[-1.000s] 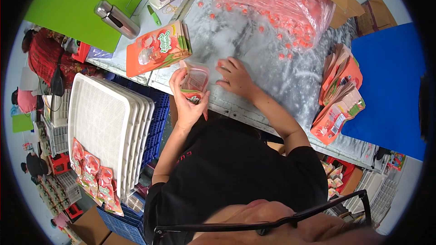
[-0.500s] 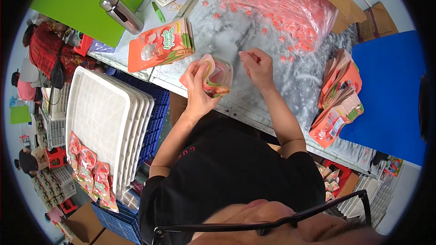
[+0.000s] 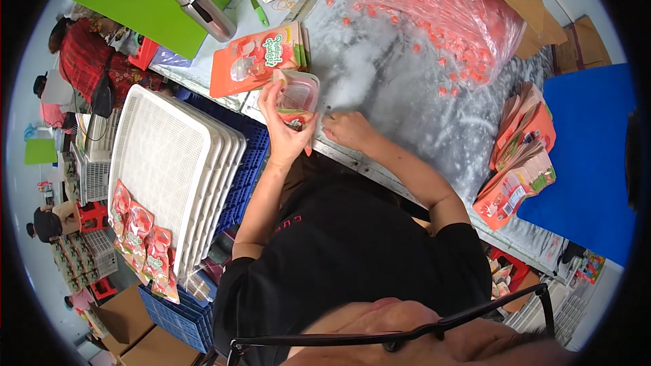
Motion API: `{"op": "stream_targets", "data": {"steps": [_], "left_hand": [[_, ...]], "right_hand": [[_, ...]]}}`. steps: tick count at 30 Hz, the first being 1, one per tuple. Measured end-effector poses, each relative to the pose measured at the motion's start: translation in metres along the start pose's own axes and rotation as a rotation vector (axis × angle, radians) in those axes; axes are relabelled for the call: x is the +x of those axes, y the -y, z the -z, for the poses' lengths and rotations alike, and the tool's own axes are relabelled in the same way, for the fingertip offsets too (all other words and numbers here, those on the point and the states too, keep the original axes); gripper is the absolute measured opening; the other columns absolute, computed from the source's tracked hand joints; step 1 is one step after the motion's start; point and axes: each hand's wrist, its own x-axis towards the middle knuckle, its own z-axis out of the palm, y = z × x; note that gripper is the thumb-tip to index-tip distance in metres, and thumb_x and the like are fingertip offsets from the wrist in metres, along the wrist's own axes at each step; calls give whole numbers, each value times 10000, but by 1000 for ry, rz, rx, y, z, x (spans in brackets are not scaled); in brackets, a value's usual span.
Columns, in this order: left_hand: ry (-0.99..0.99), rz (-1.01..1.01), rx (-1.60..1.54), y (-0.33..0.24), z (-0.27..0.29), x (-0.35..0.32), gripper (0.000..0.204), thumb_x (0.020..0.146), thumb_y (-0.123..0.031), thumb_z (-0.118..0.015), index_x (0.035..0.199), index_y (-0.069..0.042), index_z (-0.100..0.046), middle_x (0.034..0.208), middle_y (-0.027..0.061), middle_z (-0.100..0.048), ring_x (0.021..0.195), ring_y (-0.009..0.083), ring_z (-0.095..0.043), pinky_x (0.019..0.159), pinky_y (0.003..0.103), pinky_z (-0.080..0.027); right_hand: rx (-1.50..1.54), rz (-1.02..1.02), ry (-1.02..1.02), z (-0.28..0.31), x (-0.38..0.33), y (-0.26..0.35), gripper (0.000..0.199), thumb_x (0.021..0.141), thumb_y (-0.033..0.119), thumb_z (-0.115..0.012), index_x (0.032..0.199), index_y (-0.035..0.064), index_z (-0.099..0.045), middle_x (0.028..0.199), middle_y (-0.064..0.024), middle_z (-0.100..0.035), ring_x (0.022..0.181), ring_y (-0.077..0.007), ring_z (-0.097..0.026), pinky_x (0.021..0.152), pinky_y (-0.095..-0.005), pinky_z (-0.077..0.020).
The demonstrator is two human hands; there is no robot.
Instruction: Packaging small items from a bulk container into individual branded snack bags.
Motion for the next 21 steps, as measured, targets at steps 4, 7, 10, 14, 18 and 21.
{"op": "stream_targets", "data": {"steps": [4, 7, 10, 14, 18, 21], "left_hand": [[40, -57, 29, 6, -5, -4, 964, 556, -48, -842, 1391, -79, -361, 1364, 222, -311, 1265, 411, -373, 1054, 460, -376], [78, -76, 91, -5, -11, -8, 996, 539, -54, -860, 1396, -86, -354, 1374, 224, -301, 1262, 419, -374, 1048, 468, -377], [113, -111, 1, -12, -29, -5, 973, 557, -48, -839, 1397, -68, -347, 1350, 226, -317, 1279, 412, -361, 1080, 472, -346], [116, -148, -16, -17, -38, -3, 1019, 542, -60, -869, 1410, -87, -336, 1364, 226, -302, 1276, 428, -361, 1058, 488, -366], [116, -135, -3, -17, -39, -4, 1037, 539, -101, -900, 1409, -96, -337, 1370, 226, -300, 1276, 431, -348, 1050, 502, -358], [124, -115, -20, -20, -43, -3, 1037, 539, -94, -897, 1412, -100, -336, 1368, 223, -302, 1278, 427, -337, 1056, 502, -345]], "right_hand": [[533, -257, -418, 24, 1, -6, 152, 909, 189, -623, 831, 66, -580, 723, -61, -616, 577, -210, -606, 510, -359, -472], [1152, -392, -708, 104, 17, 20, 146, 959, 163, -562, 859, 57, -557, 713, -25, -574, 572, -138, -557, 507, -288, -447], [1509, -223, -955, 127, 37, 33, 114, 984, 143, -513, 933, 48, -552, 752, -42, -572, 643, -132, -564, 569, -271, -458], [1358, -220, -1009, 114, 45, 38, 122, 983, 134, -502, 986, 23, -549, 874, -80, -609, 773, -151, -600, 741, -289, -496], [1478, -97, -999, 121, 40, 46, 103, 972, 114, -543, 974, 20, -585, 878, -51, -625, 834, -102, -581, 757, -250, -487], [1364, -105, -912, 122, 33, 45, 117, 974, 113, -543, 985, 8, -594, 946, -73, -640, 882, -109, -594, 808, -266, -492]]}}
